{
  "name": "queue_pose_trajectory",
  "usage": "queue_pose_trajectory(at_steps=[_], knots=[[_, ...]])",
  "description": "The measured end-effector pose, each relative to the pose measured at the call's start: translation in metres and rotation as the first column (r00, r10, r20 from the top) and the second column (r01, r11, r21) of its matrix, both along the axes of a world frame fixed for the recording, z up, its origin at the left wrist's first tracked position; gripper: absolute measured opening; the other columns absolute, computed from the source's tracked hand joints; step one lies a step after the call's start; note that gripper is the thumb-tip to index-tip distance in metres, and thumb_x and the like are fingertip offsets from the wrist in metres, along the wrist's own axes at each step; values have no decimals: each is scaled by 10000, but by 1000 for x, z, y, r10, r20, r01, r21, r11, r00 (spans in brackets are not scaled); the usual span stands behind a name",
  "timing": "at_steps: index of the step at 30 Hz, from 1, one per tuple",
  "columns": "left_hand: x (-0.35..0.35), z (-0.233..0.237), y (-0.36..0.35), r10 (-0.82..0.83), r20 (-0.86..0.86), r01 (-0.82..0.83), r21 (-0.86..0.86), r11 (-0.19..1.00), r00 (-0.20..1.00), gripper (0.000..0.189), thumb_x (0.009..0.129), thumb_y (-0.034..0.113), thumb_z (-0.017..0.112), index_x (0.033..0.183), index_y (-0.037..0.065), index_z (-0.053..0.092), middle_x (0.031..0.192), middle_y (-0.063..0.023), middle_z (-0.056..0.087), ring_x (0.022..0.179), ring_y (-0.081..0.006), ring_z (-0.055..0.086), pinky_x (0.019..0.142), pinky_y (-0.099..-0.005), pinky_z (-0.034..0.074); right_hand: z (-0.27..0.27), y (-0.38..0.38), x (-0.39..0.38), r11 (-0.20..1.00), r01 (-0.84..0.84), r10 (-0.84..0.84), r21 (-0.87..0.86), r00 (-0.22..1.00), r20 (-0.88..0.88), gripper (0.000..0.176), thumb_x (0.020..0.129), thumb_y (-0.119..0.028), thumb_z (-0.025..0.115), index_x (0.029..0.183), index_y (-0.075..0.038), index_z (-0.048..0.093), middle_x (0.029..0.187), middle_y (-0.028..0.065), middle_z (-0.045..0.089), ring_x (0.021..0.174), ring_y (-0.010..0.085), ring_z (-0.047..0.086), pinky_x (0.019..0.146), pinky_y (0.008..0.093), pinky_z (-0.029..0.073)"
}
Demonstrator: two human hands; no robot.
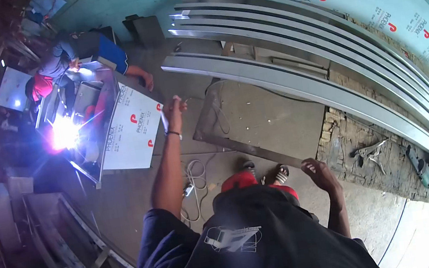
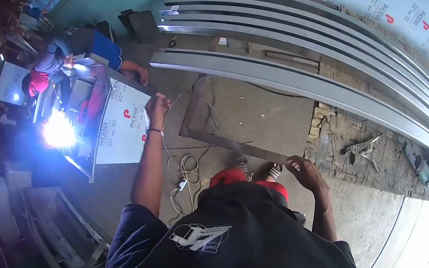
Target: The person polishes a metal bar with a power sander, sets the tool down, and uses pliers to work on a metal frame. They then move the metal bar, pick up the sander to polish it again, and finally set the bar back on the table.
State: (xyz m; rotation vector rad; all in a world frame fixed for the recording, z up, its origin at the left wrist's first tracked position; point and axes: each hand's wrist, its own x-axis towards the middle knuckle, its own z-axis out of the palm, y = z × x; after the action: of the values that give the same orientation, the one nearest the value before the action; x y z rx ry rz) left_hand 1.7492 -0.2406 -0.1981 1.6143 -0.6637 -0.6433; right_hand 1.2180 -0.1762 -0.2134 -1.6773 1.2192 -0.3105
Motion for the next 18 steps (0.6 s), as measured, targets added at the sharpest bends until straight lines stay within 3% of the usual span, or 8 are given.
queue_pose_trajectory(at_steps=[1, 4, 9, 12, 14, 16, 17, 18], knots=[[17, 4, -11, 26, -130, -22, 34, 999, 991, 265, 893, 294, 663, 940, 34, 643, 791, -54, 666, 669, -135, 674, 590, -242, 538, 12, -4, 3, 1000, 8, -8, -10, 999, -41, 298, 947, -233, 626, 1148, -13, 633, 1009, 167, 695, 921, 247, 680, 817, 349, 525], [57, 2, -32, 13, -18, -11, 101, 995, 1000, 423, 892, 473, 616, 1007, 67, 646, 737, -30, 688, 624, -126, 671, 482, -220, 365, 30, -8, 3, 990, 132, -132, -45, 991, 0, 306, 948, -237, 623, 1154, -11, 627, 1016, 169, 696, 940, 249, 680, 820, 349, 523], [116, -3, -91, 17, 110, -42, 229, 972, 994, 399, 917, 315, 660, 1008, -74, 638, 830, -117, 679, 684, -178, 678, 574, -271, 566, 30, 9, 6, 954, 299, -300, -26, 953, -38, 319, 951, -255, 620, 1160, -14, 620, 1030, 160, 696, 962, 250, 672, 831, 351, 512], [164, -37, -138, -6, 215, -47, 242, 969, 976, 544, 893, 469, 641, 979, -67, 664, 823, -107, 684, 725, -219, 678, 682, -359, 563, 20, 27, 23, 919, 393, -394, -29, 916, -77, 325, 950, -267, 623, 1159, -17, 622, 1035, 157, 695, 960, 249, 668, 828, 356, 509], [270, -147, -209, -103, 493, -93, 357, 930, 864, 681, 870, 590, 582, 1046, -63, 662, 914, -164, 706, 844, -308, 679, 829, -437, 522, 13, 39, 47, 878, 478, -477, -19, 872, -111, 331, 948, -272, 626, 1158, -15, 623, 1054, 163, 691, 949, 264, 664, 824, 363, 509], [225, -64, -203, -430, 570, 48, 564, 825, 700, 752, 861, 653, 523, 1113, -41, 662, 1064, -228, 690, 1011, -364, 651, 921, -473, 472, 18, 50, 78, 860, 510, -499, 16, 847, -185, 340, 945, -272, 627, 1165, -12, 619, 1085, 174, 684, 969, 282, 668, 836, 371, 512], [229, -70, -213, -412, 465, 111, 548, 829, 784, 766, 861, 660, 519, 1227, -3, 626, 1279, -232, 604, 1212, -325, 563, 1021, -423, 418, 23, 56, 95, 848, 529, -519, 28, 840, -157, 343, 941, -261, 628, 1173, -8, 613, 1099, 182, 682, 1000, 295, 669, 845, 378, 515], [271, -135, -242, -397, 348, 199, 487, 851, 849, 698, 930, 573, 481, 1356, 22, 530, 1417, -191, 506, 1319, -287, 472, 1098, -392, 344, 27, 61, 114, 840, 537, -515, 80, 835, -195, 332, 937, -245, 625, 1174, -12, 614, 1103, 183, 681, 1012, 292, 670, 848, 380, 516]])
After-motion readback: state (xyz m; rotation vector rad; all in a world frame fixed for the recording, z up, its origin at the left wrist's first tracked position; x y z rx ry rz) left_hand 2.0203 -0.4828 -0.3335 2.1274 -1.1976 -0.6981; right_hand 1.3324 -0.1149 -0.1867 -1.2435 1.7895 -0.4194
